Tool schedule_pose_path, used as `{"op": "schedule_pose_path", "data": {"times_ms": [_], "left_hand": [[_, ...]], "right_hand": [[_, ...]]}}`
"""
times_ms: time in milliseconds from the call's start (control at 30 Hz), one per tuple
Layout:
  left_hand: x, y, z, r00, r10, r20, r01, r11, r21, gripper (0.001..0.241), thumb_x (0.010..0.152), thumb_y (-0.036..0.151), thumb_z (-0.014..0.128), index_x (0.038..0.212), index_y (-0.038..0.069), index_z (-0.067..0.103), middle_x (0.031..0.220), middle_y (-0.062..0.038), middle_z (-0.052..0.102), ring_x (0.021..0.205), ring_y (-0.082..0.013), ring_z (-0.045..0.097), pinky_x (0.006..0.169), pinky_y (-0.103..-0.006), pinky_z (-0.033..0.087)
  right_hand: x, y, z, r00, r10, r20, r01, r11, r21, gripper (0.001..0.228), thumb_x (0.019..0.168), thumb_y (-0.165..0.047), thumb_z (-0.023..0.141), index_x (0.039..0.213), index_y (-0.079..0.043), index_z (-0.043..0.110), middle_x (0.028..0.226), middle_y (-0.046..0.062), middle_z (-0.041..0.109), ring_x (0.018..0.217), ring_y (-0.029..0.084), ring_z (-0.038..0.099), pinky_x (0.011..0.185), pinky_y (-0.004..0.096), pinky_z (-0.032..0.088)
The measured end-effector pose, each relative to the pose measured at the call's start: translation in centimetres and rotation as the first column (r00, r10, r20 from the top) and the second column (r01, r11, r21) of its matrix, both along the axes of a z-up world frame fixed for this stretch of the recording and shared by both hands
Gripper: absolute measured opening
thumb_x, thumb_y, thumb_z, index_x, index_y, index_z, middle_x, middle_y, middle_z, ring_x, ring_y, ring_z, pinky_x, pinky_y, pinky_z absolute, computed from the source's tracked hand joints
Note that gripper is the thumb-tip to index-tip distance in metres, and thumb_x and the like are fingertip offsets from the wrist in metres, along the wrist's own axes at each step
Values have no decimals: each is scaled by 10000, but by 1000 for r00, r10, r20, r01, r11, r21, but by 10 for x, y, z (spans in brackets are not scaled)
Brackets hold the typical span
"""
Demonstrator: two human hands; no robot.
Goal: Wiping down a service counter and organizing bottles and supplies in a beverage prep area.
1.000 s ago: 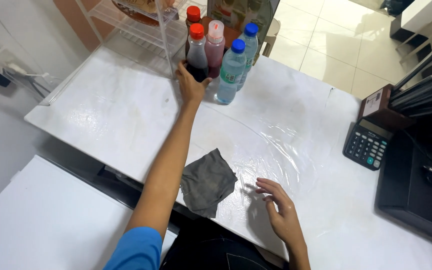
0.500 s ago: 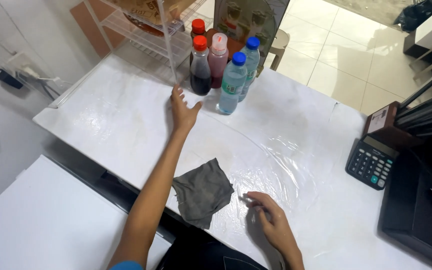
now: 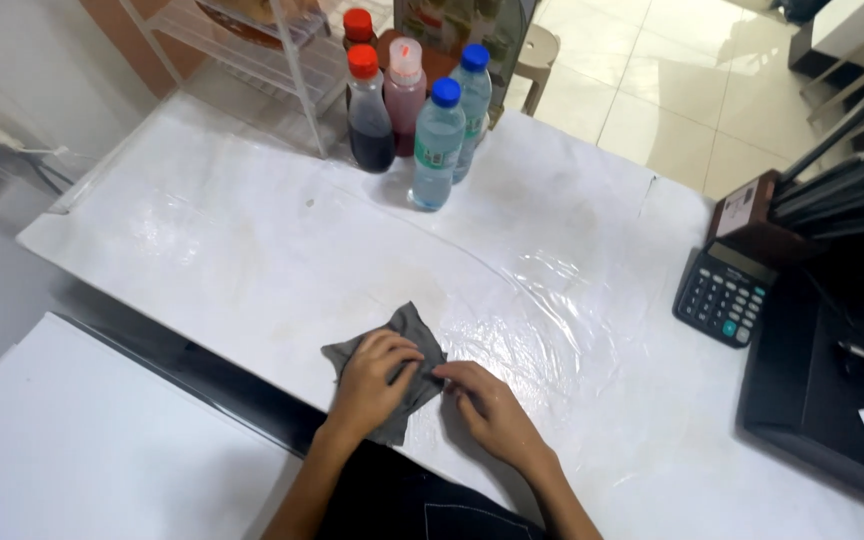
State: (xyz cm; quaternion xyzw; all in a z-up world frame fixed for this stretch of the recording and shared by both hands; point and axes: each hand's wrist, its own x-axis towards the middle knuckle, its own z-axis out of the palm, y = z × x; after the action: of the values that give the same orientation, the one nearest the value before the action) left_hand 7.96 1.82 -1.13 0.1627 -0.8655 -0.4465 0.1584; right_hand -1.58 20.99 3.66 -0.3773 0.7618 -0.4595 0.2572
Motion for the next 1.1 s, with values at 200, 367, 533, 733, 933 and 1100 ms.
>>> {"op": "schedule_pose_path", "data": {"times_ms": [200,367,533,733,933,1100], "left_hand": [[-7,14,-6,967,-248,58,253,913,-321,411,903,82,616,1309,100,673,1444,-97,575,1427,-324,430,1182,-509,316],[-13,16,-11,915,-376,144,402,845,-353,476,984,176,537,1454,105,551,1579,-72,455,1508,-314,307,1220,-529,194],[-33,26,-16,872,-448,199,489,768,-413,489,1024,233,487,1498,114,493,1621,-69,391,1528,-317,262,1222,-542,172],[-52,46,-51,846,-473,245,526,671,-523,620,1004,368,455,1561,107,374,1652,-110,276,1544,-338,164,1230,-564,106],[-16,-3,-46,822,-520,231,566,699,-437,591,1063,427,365,1598,175,361,1698,-73,247,1572,-311,142,1247,-560,99],[7,-122,-54,958,-142,251,263,787,-558,569,1063,450,391,1578,208,401,1682,-10,306,1587,-273,202,1272,-522,155]], "right_hand": [[5,-1,12,1000,20,15,-21,997,70,419,899,59,532,1264,-79,684,1181,103,702,1043,234,707,927,354,567],[3,13,10,999,-34,21,34,999,-9,411,880,84,535,1244,-46,673,1224,115,692,1040,244,703,927,349,562],[4,35,-2,993,-112,29,113,992,-58,411,889,102,517,1243,-30,678,1221,120,686,1042,219,704,906,325,567],[-2,47,-39,982,-181,48,188,948,-255,350,909,122,492,1149,0,717,1110,113,721,940,164,720,860,293,579],[-16,38,-33,957,-273,98,289,922,-256,263,972,96,488,1091,45,717,1095,130,695,903,164,684,820,291,547],[-10,27,-34,949,-288,127,312,918,-246,264,996,88,481,1080,44,727,1100,131,709,921,170,682,831,294,562]]}}
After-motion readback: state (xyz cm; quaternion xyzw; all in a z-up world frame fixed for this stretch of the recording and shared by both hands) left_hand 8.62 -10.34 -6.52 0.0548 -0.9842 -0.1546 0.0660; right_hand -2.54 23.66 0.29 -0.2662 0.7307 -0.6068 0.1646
